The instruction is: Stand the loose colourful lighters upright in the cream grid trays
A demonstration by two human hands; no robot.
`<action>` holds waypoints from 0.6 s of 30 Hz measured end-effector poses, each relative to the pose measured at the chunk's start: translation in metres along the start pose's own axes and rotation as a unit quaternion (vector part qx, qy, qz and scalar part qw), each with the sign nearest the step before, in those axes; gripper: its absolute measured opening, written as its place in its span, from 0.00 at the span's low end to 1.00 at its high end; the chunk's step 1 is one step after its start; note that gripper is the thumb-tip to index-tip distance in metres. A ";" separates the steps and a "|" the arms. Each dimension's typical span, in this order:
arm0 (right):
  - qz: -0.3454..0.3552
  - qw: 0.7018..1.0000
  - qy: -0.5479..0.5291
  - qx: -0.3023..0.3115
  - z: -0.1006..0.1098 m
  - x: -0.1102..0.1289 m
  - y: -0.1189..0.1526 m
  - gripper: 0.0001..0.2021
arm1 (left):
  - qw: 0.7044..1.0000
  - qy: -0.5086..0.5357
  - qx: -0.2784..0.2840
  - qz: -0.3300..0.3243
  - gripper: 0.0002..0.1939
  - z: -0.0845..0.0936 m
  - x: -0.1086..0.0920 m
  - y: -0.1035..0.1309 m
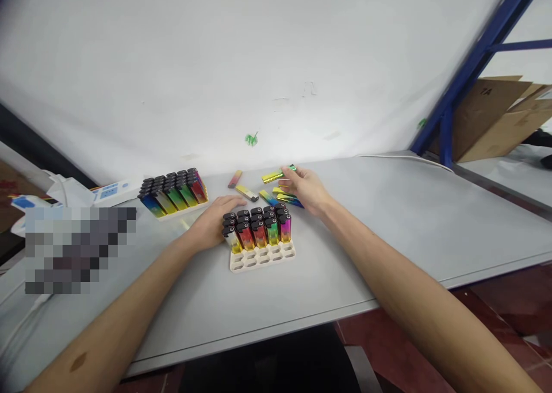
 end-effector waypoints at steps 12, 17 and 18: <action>-0.013 0.999 0.005 -0.052 0.005 0.014 0.008 0.16 | 1.000 0.004 0.001 -0.015 0.28 -0.001 0.002 0.001; 0.000 0.998 0.021 -0.066 0.007 0.019 0.006 0.17 | 1.000 0.002 -0.005 -0.018 0.28 -0.001 0.002 0.001; 0.010 0.997 0.027 -0.065 0.007 0.020 0.007 0.17 | 1.000 0.002 -0.005 -0.019 0.27 -0.001 0.001 0.001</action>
Point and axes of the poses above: each hand's wrist, its own y-axis away from the middle knuckle, its own z-axis out of the back of the hand, x = y × z, the point moved 6 cm from there along -y, towards the middle knuckle, and after that the axes turned 8 degrees about z, right-handed, at the moved point
